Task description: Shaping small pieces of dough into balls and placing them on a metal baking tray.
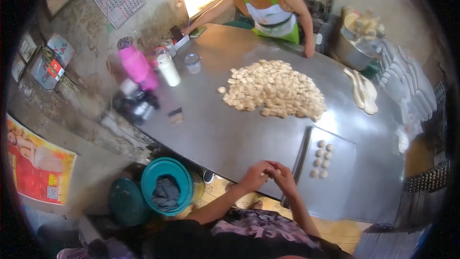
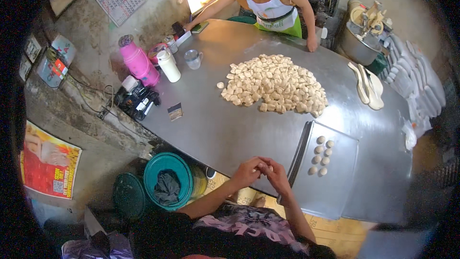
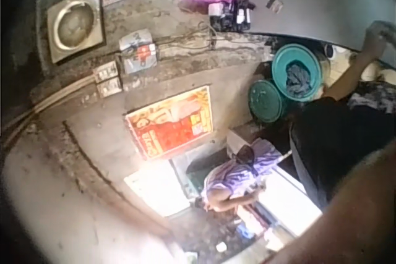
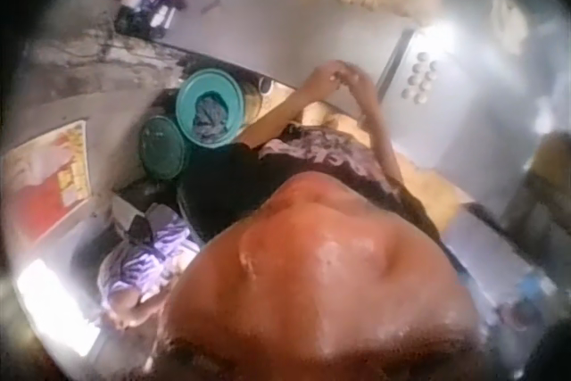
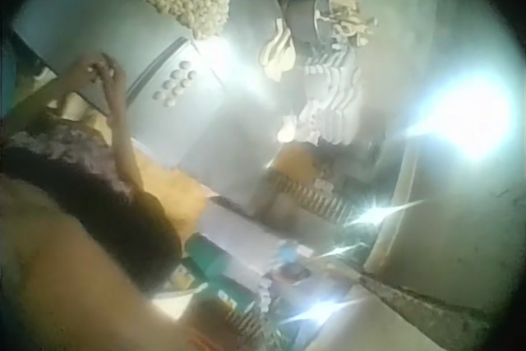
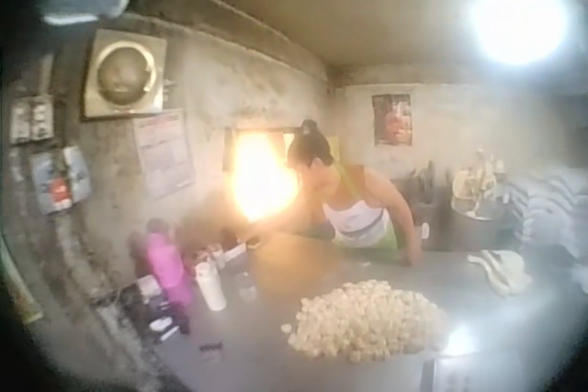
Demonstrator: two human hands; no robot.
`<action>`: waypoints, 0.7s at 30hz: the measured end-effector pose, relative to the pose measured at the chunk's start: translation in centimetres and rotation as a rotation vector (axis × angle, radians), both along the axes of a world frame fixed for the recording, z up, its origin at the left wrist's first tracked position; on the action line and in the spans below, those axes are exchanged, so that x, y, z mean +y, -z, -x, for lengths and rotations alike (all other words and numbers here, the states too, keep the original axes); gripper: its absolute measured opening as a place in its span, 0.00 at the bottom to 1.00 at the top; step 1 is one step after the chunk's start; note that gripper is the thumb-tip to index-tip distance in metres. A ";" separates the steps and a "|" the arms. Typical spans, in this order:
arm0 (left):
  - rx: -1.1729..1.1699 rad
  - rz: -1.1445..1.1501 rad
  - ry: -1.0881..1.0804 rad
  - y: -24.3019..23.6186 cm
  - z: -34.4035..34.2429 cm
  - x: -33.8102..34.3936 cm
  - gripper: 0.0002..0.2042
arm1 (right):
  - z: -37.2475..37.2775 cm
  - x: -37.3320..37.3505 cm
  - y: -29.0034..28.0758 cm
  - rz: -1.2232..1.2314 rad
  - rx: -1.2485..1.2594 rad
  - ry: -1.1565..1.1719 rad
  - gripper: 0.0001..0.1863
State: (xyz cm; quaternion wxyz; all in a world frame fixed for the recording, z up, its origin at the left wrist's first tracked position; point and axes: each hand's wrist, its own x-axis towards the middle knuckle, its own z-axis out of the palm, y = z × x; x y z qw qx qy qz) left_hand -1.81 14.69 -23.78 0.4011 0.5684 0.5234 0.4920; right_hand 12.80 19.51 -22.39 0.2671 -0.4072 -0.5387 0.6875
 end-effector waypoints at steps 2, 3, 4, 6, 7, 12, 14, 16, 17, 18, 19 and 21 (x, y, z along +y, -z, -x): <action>-0.061 0.057 -0.005 -1.0 0.0 -0.4 0.11 | -0.4 0.2 0.6 -0.227 -0.101 -0.098 0.16; 0.079 0.045 0.016 -1.3 0.4 -0.8 0.10 | -0.8 -0.1 0.8 -0.219 -0.092 -0.100 0.16; 0.219 0.032 0.038 -1.6 1.0 -1.1 0.09 | -1.1 -0.4 -0.3 -0.098 -0.119 -0.134 0.15; 0.369 0.028 0.062 -2.0 1.8 -2.0 0.08 | -1.6 -1.2 -1.7 0.146 -0.172 -0.202 0.14; 0.363 0.022 0.058 -2.1 2.1 -2.5 0.08 | -1.7 -1.8 -1.4 0.154 -0.161 -0.205 0.14; 0.455 -0.056 -0.191 0.4 5.6 -3.0 0.06 | -2.7 -3.3 -0.5 -0.023 -0.106 -0.230 0.14; 0.415 -0.193 -0.516 0.4 8.2 -3.8 0.03 | -2.7 -3.2 -0.5 -0.027 -0.066 -0.193 0.15; 0.236 -0.130 -0.646 1.6 11.2 -5.5 0.01 | -2.4 -2.8 -1.0 -0.049 -0.032 -0.171 0.15; 0.039 -0.071 -0.764 2.3 12.3 -6.4 0.01 | -2.0 -2.5 -1.4 -0.073 -0.011 -0.141 0.14; 0.041 -0.065 -0.763 1.7 11.5 -6.7 0.01 | -1.9 -2.0 -1.6 -0.094 -0.002 -0.099 0.14; -0.092 0.019 -0.732 0.2 9.6 -6.7 0.01 | -1.6 -1.3 -1.6 -0.089 -0.003 -0.098 0.14; -0.347 0.177 -0.675 -2.3 6.5 -6.6 0.02 | 0.8 0.9 -1.1 -0.221 -0.008 0.000 0.15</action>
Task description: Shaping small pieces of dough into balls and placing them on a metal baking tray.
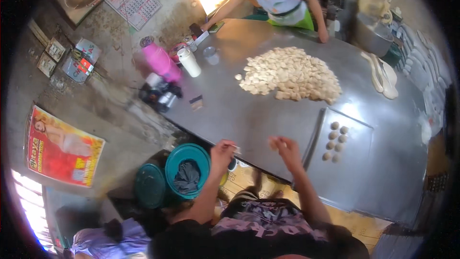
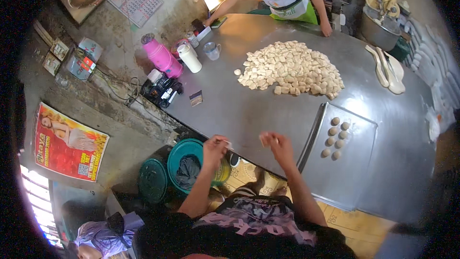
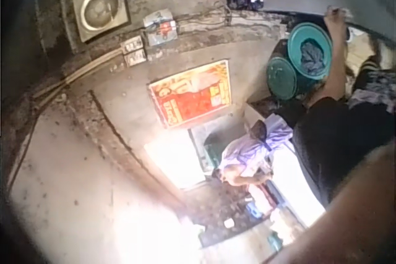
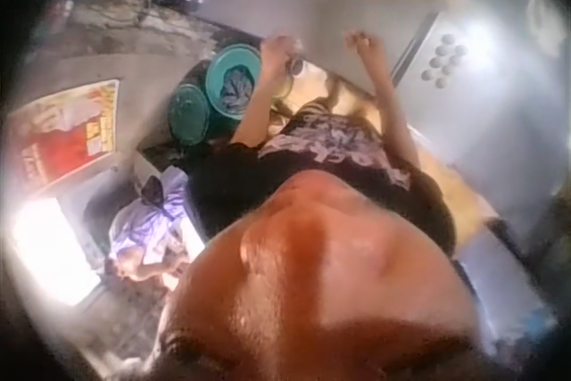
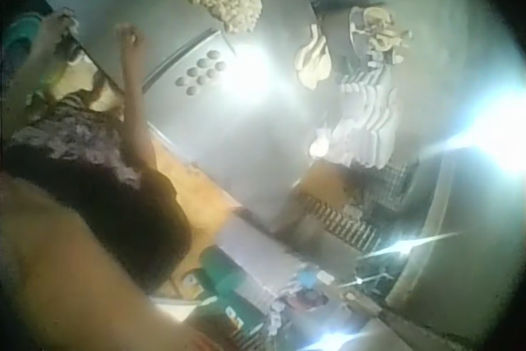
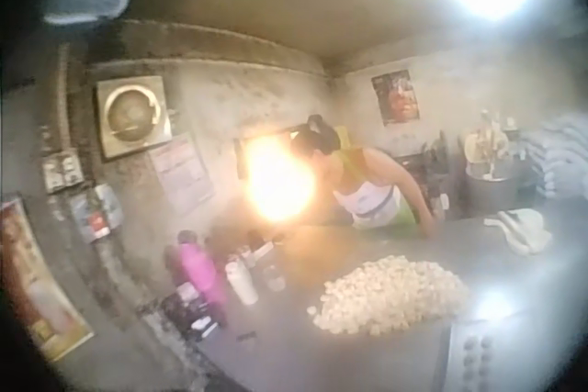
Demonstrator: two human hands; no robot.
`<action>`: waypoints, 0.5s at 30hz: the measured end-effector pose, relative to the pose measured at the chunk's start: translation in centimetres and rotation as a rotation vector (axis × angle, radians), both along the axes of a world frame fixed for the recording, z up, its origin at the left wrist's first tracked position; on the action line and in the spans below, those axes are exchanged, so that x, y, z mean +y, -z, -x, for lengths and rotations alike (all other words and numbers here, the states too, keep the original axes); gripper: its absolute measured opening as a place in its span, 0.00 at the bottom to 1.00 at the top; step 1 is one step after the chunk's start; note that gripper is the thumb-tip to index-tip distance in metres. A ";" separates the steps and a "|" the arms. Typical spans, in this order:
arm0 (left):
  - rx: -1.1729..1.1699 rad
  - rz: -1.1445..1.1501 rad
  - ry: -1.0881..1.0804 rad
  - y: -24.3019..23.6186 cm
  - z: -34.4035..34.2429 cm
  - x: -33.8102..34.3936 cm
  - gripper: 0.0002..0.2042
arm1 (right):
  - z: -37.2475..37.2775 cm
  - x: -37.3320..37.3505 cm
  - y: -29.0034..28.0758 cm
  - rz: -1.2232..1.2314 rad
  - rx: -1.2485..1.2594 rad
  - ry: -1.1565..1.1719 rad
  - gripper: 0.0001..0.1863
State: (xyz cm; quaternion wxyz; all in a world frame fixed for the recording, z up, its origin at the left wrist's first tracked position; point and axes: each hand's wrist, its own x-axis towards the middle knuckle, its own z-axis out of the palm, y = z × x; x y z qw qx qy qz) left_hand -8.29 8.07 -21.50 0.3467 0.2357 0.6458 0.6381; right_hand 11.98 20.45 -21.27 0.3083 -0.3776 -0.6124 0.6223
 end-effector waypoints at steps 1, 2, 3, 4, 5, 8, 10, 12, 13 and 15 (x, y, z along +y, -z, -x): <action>0.003 -0.001 -0.002 0.0 -0.9 0.5 0.02 | 1.6 1.6 0.5 -0.097 0.047 0.042 0.14; 0.012 -0.002 0.041 0.2 -1.8 0.8 0.02 | 3.1 2.8 0.8 -0.189 0.095 0.084 0.15; 0.019 -0.006 0.088 0.2 -2.5 1.1 0.02 | 3.7 3.4 0.1 -0.187 0.097 0.085 0.15; 0.020 -0.006 0.092 0.2 -3.1 1.4 0.02 | 4.1 4.0 -0.6 -0.294 -0.031 0.044 0.15; -0.070 -0.017 0.078 0.3 -3.2 1.9 0.02 | 4.8 4.5 -1.3 -0.402 -0.156 0.000 0.16; -0.263 -0.048 0.049 0.5 -2.8 2.9 0.02 | 5.0 2.6 -2.2 -0.502 -0.256 -0.200 0.17; -0.302 -0.057 0.069 0.8 -2.4 3.4 0.02 | 4.7 0.9 -2.2 -0.488 -0.238 -0.350 0.17; -0.336 -0.057 0.090 1.1 -2.3 4.2 0.03 | 4.6 0.2 -2.0 -0.508 -0.263 -0.365 0.15; -0.357 -0.056 0.086 1.2 -2.3 4.8 0.03 | 4.8 0.0 -1.9 -0.502 -0.275 -0.359 0.15; -0.400 -0.050 0.077 1.3 -2.1 5.9 0.02 | 5.2 -0.4 -1.5 -0.534 -0.260 -0.196 0.14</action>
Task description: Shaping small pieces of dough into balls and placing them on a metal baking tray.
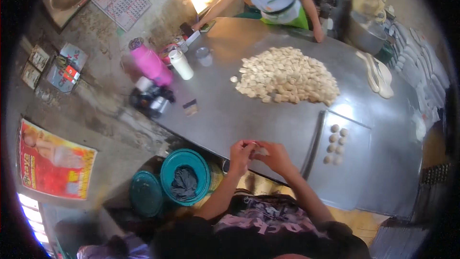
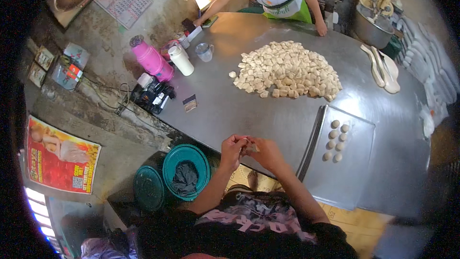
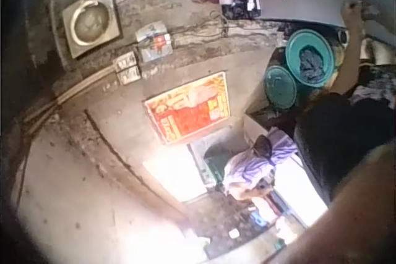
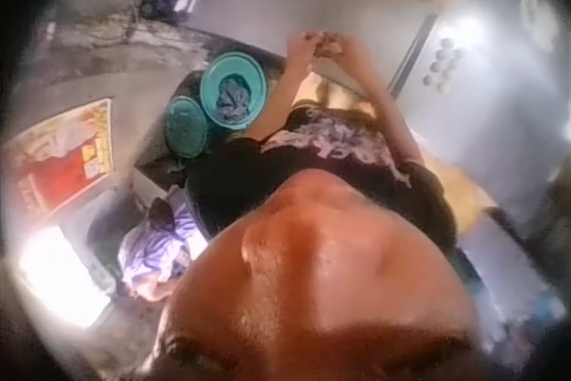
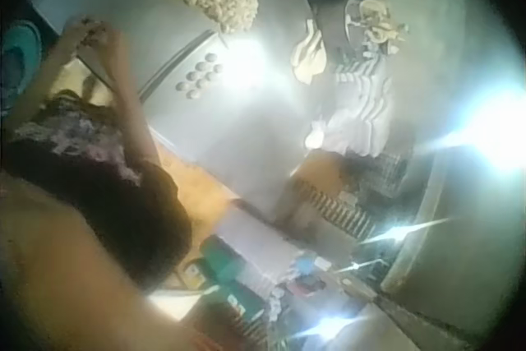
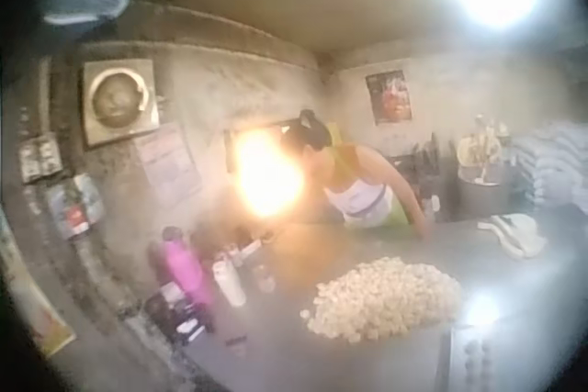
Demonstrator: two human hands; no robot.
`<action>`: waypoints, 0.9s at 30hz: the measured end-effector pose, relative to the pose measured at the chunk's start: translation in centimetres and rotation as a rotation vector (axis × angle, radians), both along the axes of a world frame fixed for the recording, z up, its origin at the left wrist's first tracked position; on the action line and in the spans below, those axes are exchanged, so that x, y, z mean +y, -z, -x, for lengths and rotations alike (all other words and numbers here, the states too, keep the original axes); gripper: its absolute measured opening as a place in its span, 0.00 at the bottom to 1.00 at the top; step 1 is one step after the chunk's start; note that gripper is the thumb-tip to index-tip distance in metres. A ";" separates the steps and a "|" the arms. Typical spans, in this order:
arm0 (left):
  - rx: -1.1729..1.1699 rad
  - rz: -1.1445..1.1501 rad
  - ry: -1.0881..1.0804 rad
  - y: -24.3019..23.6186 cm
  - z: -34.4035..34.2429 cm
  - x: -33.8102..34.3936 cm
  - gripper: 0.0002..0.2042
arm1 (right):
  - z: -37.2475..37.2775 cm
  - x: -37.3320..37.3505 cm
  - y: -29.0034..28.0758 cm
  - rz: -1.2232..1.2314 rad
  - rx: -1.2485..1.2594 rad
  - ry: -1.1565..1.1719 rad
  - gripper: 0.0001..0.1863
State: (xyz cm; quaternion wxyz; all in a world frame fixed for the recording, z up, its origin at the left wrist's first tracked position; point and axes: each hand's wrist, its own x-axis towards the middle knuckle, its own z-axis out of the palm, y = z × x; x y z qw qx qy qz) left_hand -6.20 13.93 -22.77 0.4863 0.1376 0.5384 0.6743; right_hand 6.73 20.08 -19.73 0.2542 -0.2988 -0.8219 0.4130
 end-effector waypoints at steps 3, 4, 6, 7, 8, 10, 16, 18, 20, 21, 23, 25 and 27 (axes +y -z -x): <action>0.088 0.048 0.125 0.6 1.1 1.4 0.02 | 0.2 0.5 1.5 0.020 0.034 0.103 0.14; 0.137 0.067 0.182 0.9 1.5 1.9 0.02 | 0.2 0.9 2.4 0.057 0.049 0.123 0.14; 0.274 0.055 0.204 2.1 2.5 2.7 0.02 | 0.0 1.2 2.7 0.095 0.058 0.136 0.14; 0.419 0.037 0.228 2.5 2.9 3.3 0.02 | -0.2 1.5 2.5 0.207 0.049 0.136 0.14; 0.565 0.017 0.250 2.7 3.3 3.8 0.02 | -0.3 1.8 2.2 0.318 0.041 0.135 0.13; 0.581 0.036 0.221 2.3 3.9 4.6 0.02 | -0.8 2.1 2.3 0.424 0.031 0.146 0.13; 0.431 -0.176 -0.122 3.5 5.6 6.4 0.01 | -3.0 0.8 3.8 0.910 0.515 0.208 0.09; 0.346 -0.159 -0.105 4.0 5.4 6.2 0.01 | -3.6 0.6 3.9 1.032 0.644 0.231 0.09; 0.175 -0.113 -0.066 4.2 4.8 5.6 0.02 | -4.3 0.3 3.4 1.091 0.675 0.364 0.07; 0.176 -0.113 -0.065 4.0 4.2 5.2 0.02 | -4.5 0.2 3.0 1.121 0.690 0.433 0.07; -0.199 -0.129 0.031 2.7 2.1 3.6 0.02 | -5.0 -0.1 2.7 1.131 0.705 0.430 0.06; -0.380 -0.134 0.073 3.4 0.4 1.9 0.03 | -5.3 -0.6 2.6 1.155 0.723 0.409 0.06; -0.335 -0.126 0.296 4.3 -1.2 0.6 0.06 | -5.7 -1.0 3.7 1.140 0.722 0.371 0.06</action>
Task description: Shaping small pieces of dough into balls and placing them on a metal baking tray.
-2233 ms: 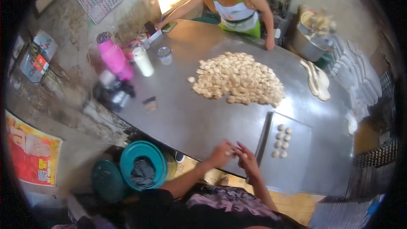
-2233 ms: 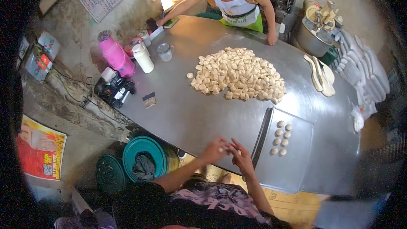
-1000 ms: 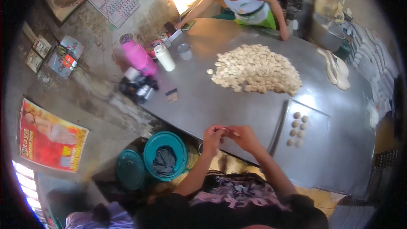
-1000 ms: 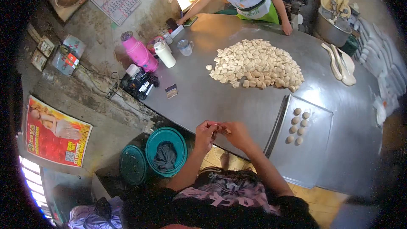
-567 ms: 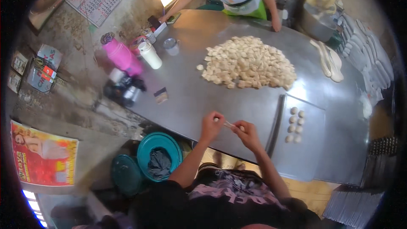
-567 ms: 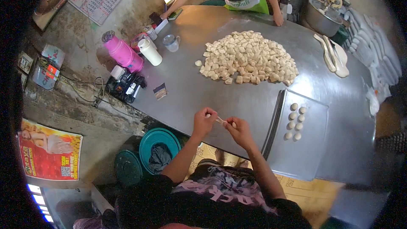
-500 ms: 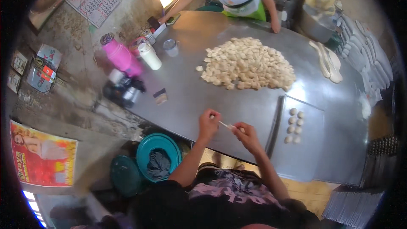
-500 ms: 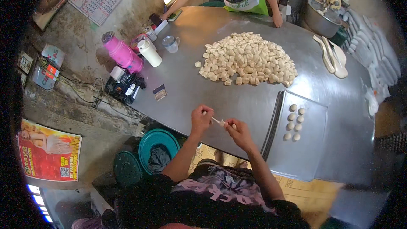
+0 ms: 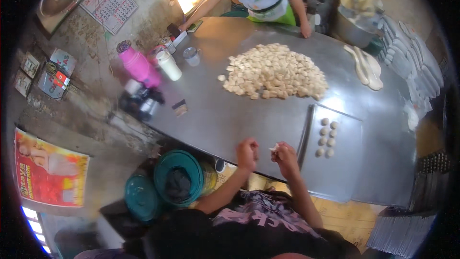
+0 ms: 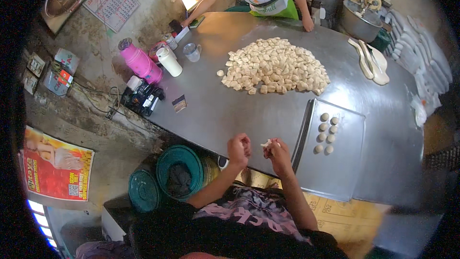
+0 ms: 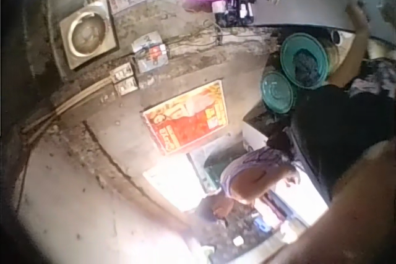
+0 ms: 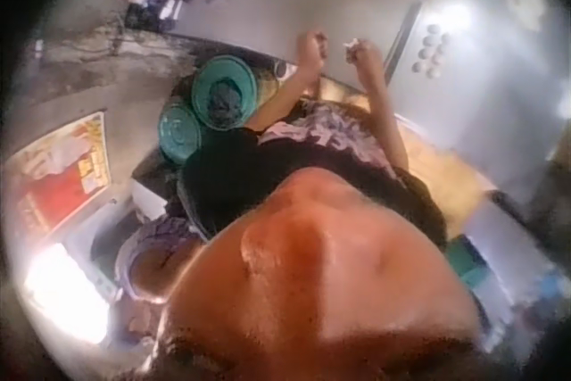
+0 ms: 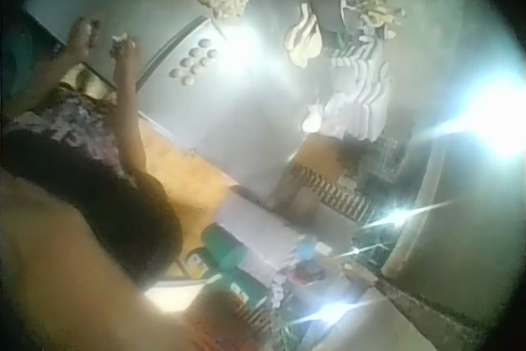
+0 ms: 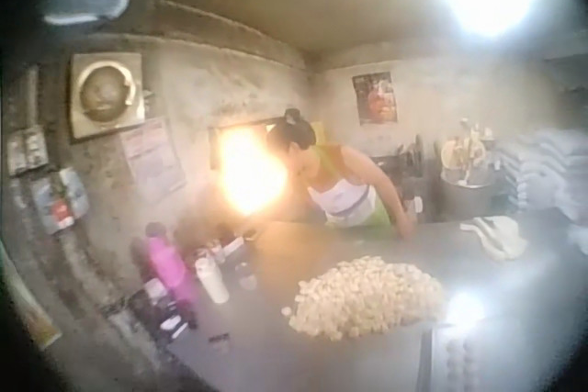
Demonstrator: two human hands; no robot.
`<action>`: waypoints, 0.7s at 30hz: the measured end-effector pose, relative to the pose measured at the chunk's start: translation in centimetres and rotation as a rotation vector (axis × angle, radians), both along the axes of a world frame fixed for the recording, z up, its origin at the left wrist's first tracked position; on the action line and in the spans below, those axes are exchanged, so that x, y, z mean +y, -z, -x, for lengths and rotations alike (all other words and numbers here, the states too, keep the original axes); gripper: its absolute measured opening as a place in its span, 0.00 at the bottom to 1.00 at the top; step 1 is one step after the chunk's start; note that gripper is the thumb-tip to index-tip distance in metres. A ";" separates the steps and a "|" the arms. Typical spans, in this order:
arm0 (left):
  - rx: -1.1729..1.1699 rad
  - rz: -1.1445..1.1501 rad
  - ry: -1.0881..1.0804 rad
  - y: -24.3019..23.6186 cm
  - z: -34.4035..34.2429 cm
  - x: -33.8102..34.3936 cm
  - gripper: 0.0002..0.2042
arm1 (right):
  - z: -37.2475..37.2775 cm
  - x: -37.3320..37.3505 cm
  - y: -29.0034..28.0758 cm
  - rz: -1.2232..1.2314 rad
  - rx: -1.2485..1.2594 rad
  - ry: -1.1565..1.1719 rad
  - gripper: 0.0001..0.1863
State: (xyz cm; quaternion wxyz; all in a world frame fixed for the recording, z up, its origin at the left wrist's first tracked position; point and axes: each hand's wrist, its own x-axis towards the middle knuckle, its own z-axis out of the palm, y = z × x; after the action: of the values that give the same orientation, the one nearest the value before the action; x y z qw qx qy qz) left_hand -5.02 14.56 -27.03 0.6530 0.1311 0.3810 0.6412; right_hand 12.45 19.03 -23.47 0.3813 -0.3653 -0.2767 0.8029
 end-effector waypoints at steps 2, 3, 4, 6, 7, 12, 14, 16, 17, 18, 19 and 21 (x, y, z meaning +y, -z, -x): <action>0.358 -0.028 -0.143 -0.5 -3.4 -0.1 0.07 | -0.4 -0.4 1.4 -0.056 0.010 -0.039 0.06; 0.710 -0.056 -0.280 -1.6 -5.5 -0.2 0.08 | -0.5 -0.8 1.4 -0.050 0.017 -0.045 0.06; 1.064 -0.081 -0.413 -2.2 -6.8 -0.4 0.09 | -0.6 -1.3 1.4 -0.063 0.017 -0.067 0.06; 1.166 -0.130 -0.460 -2.8 -8.0 -0.6 0.10 | -0.5 -2.5 0.7 -0.087 0.019 -0.106 0.07; 1.260 -0.187 -0.505 -3.0 -8.2 -0.7 0.11 | -0.4 -3.2 0.1 -0.079 0.029 -0.114 0.07; 1.250 -0.151 -0.536 -5.3 -8.8 -2.8 0.10 | -0.1 -5.1 -0.7 0.017 -0.031 -0.176 0.08; 1.283 -0.122 -0.538 -5.2 -8.6 -3.5 0.11 | -0.2 -5.6 -0.7 0.100 0.044 -0.246 0.08; 1.334 -0.078 -0.524 -5.1 -8.5 -4.0 0.11 | -0.6 -5.9 -0.9 0.100 0.070 -0.240 0.07; 1.334 -0.074 -0.527 -5.1 -8.6 -4.2 0.11 | -0.8 -6.1 -1.2 0.098 0.094 -0.224 0.07; 1.329 -0.067 -0.488 -5.5 -8.6 -4.4 0.11 | -0.9 -6.2 -1.6 0.095 0.121 -0.206 0.06; 1.323 -0.063 -0.446 -5.9 -8.7 -4.4 0.11 | -1.1 -6.3 -1.4 0.093 0.123 -0.205 0.06; 1.317 -0.068 -0.398 -6.1 -8.5 -4.0 0.12 | -1.6 -6.1 -0.2 0.047 0.198 -0.185 0.06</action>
State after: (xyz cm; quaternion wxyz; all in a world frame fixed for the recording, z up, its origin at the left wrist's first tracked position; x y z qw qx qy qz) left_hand 3.43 10.57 -20.96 0.1509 0.4415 0.6948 0.5473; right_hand 14.08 12.94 -23.26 0.3224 -0.2658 -0.2512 0.8731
